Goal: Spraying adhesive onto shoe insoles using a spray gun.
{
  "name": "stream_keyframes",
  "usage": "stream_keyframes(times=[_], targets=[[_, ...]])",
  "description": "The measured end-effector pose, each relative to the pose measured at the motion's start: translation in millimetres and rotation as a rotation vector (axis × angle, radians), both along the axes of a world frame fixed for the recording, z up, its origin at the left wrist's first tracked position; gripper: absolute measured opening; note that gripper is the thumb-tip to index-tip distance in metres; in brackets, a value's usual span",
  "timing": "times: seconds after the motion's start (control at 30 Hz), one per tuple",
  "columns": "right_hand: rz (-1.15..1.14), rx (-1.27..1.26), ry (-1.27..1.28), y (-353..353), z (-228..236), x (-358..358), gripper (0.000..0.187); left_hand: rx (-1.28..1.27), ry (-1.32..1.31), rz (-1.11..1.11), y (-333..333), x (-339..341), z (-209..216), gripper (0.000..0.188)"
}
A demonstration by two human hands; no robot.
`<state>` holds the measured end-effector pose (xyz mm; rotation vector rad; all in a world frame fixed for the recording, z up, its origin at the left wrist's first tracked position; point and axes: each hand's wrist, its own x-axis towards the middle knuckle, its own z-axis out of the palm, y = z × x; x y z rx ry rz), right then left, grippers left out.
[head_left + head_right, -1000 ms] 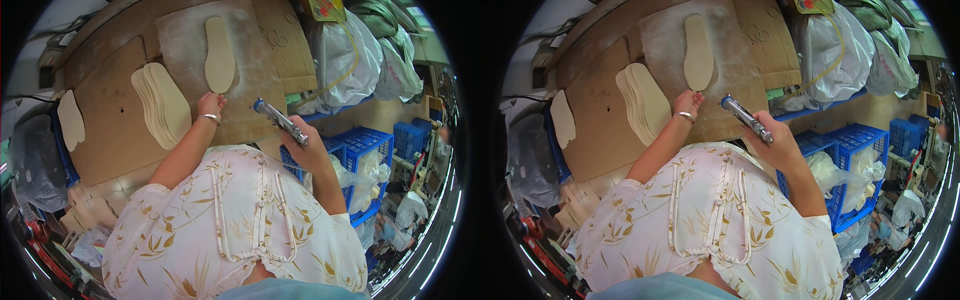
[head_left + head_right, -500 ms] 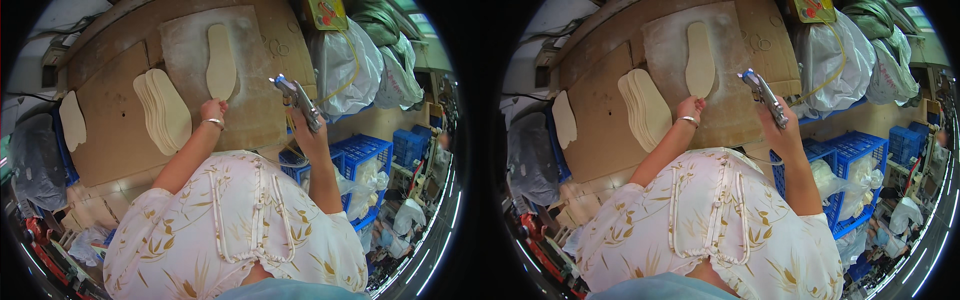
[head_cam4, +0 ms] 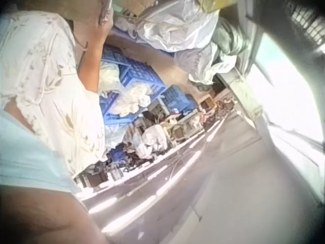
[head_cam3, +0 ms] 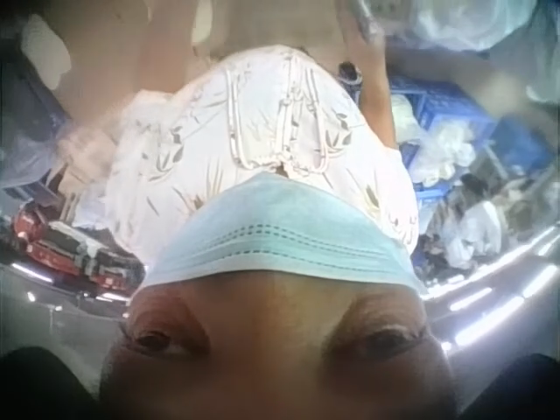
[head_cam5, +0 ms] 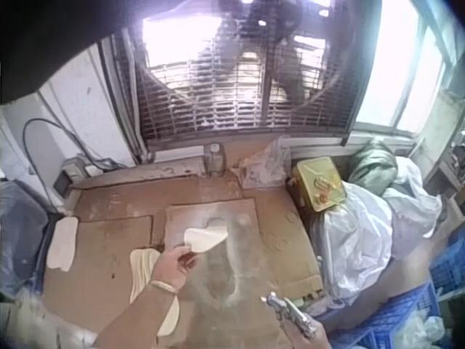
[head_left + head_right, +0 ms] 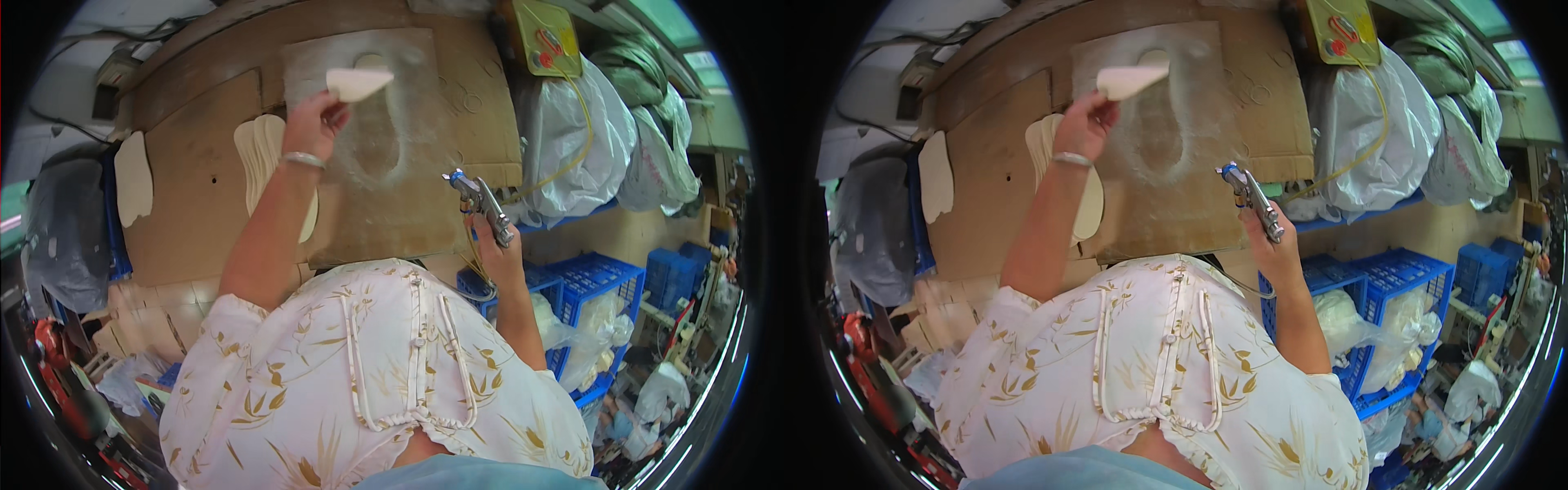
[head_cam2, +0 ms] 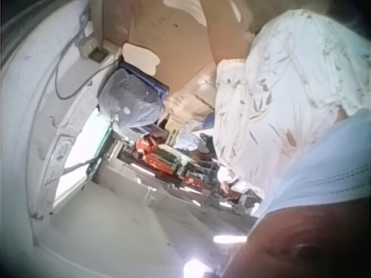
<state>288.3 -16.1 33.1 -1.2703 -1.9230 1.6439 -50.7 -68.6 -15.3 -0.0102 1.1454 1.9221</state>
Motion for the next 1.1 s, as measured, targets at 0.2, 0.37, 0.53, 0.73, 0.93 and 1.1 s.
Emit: stream_keyframes(times=[0.2, 0.37, 0.53, 0.73, 0.93, 1.1], targets=[[-0.011, 0.008, 0.049, -5, -13, -28, 0.024, 0.065, 0.162, 0.072, -39, -88, 56, 0.016], [-0.016, -0.059, -0.002, -26, 1, -55, 0.017, -0.018, 0.347, 0.245, -106, -187, 45, 0.013], [-0.041, -0.03, -0.013, -52, 9, -99, 0.018, -0.225, 0.504, 0.438, -201, -299, 8, 0.021], [-0.064, 0.021, -0.105, -86, 5, -136, 0.018, -0.412, 0.433, 0.664, -317, -354, -64, 0.018], [-0.096, 0.019, -0.147, -104, -7, -146, 0.019, -0.494, 0.361, 0.748, -392, -349, -119, 0.017], [-0.011, 0.08, -0.178, -102, -25, -136, 0.02, -0.482, 0.305, 0.829, -430, -337, -142, 0.017]])
